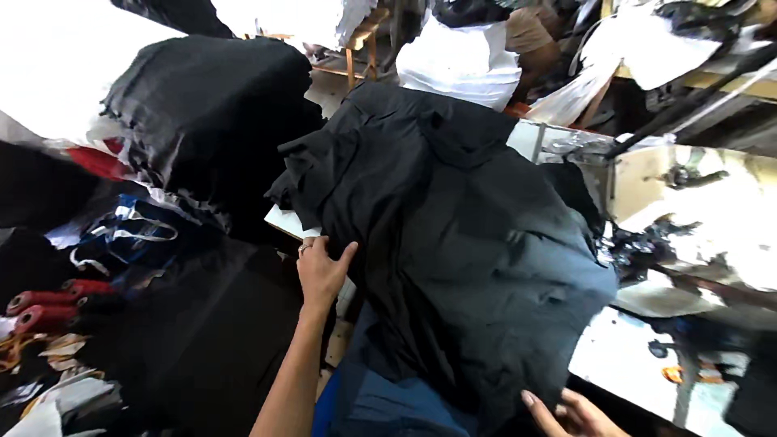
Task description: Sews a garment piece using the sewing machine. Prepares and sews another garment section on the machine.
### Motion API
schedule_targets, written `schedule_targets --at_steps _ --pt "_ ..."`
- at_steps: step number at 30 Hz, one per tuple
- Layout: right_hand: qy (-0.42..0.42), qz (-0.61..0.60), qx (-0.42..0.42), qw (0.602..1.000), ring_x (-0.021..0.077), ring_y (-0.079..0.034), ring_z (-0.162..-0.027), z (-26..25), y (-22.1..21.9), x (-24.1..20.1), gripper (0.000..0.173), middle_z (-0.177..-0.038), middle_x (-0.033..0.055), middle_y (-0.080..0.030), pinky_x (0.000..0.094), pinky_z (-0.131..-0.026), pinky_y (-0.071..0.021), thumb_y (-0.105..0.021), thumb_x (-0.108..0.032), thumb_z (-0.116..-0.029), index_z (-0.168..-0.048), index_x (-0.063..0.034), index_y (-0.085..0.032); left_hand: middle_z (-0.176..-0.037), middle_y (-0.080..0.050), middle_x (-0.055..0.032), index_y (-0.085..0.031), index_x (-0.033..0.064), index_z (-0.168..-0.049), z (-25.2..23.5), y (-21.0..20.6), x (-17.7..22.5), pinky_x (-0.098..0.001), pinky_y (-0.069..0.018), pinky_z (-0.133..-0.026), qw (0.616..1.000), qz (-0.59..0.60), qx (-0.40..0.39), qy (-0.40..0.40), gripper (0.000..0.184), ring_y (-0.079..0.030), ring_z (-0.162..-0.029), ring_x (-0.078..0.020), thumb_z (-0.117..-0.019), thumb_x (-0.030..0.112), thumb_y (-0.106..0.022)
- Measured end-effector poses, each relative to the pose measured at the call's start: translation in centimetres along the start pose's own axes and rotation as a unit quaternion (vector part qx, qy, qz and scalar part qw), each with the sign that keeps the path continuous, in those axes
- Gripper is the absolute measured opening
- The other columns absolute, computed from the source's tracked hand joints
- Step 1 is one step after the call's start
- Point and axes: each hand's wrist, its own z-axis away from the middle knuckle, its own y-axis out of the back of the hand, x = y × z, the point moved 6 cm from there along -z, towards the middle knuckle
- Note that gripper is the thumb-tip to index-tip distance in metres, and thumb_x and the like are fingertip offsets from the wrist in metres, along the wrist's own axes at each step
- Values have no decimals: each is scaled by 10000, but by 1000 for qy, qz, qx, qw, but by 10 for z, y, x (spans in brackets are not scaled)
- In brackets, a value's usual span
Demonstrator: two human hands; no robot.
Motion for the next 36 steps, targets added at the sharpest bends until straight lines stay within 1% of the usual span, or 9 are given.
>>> schedule_targets --at_steps 5,9,13,17,20,24,28,33,36 --pt "0 -193 9 981 8 -659 -645 2 16 -15 232 -762 -77 -719 197 -591 -579 -857 -189 -729 -929 -127 -758 -1085 -700 -244 -694 -11 -1170 9 28 18 -622 -525 -917 996 53 -6 -72 382 -681 -1029 -381 -967 312 -704" --pt "2 -356 -101 929 89 -733 -863 19 12 -38 264 -962 6 -770 274 -781 -632 -842 -151 -815 -1053 -79 -754 -1260 -567 -92 -479 3 -1402 -19 113 59 -302 -459 -988 992 117 39 0 444 -550 -1079 -60 -1074 299 -524" --pt "-40 -95 -42 994 74 -722 -825 -1 -25 14 202 -907 10 -758 305 -781 -610 -748 -219 -886 -1027 -75 -742 -1338 -579 -272 -481 -62 -1415 -63 125 5 -445 -506 -1015 993 37 47 -105 606 -614 -1185 -244 -1043 413 -539" --pt "32 76 108 991 204 -721 -964 -6 7 4 372 -1076 122 -730 374 -841 -613 -726 -283 -943 -1211 -27 -696 -1169 -631 -133 -535 59 -1353 -64 103 -37 -461 -534 -888 999 25 -32 -16 515 -630 -980 -163 -994 413 -639" --pt "87 102 194 972 131 -687 -730 -17 26 -26 277 -885 42 -726 308 -647 -593 -728 -316 -919 -1035 -65 -725 -1094 -631 -71 -558 76 -1305 -50 87 -39 -406 -539 -839 997 43 -56 21 416 -617 -905 -101 -1019 373 -614" --pt "-13 87 87 992 190 -646 -664 -60 16 -15 320 -725 32 -671 447 -666 -568 -761 -347 -921 -1021 -44 -737 -1087 -625 -53 -537 82 -1331 -46 80 -24 -365 -544 -811 995 69 -64 24 403 -614 -880 -77 -1033 347 -594" --pt "-53 22 -19 998 141 -585 -677 -62 -13 -10 334 -725 24 -612 377 -674 -509 -723 -384 -941 -862 -60 -712 -1007 -608 36 -528 100 -1287 -50 92 -17 -285 -554 -777 991 110 -69 -26 331 -614 -831 -8 -1041 314 -584" --pt "25 -331 -138 933 110 -681 -1055 -21 -9 -35 225 -1128 54 -707 311 -954 -582 -605 -166 -1024 -1171 -12 -677 -1153 -668 2 -574 124 -1336 -50 138 -69 -305 -562 -905 964 261 -39 44 446 -657 -1030 -74 -1044 459 -542" --pt "41 -415 -167 893 122 -712 -1004 -9 36 -51 217 -1086 29 -734 342 -924 -606 -463 -127 -1087 -1234 -48 -602 -1101 -706 52 -604 169 -1311 -26 134 -82 -301 -597 -872 959 277 -65 12 445 -687 -983 -53 -999 485 -620"
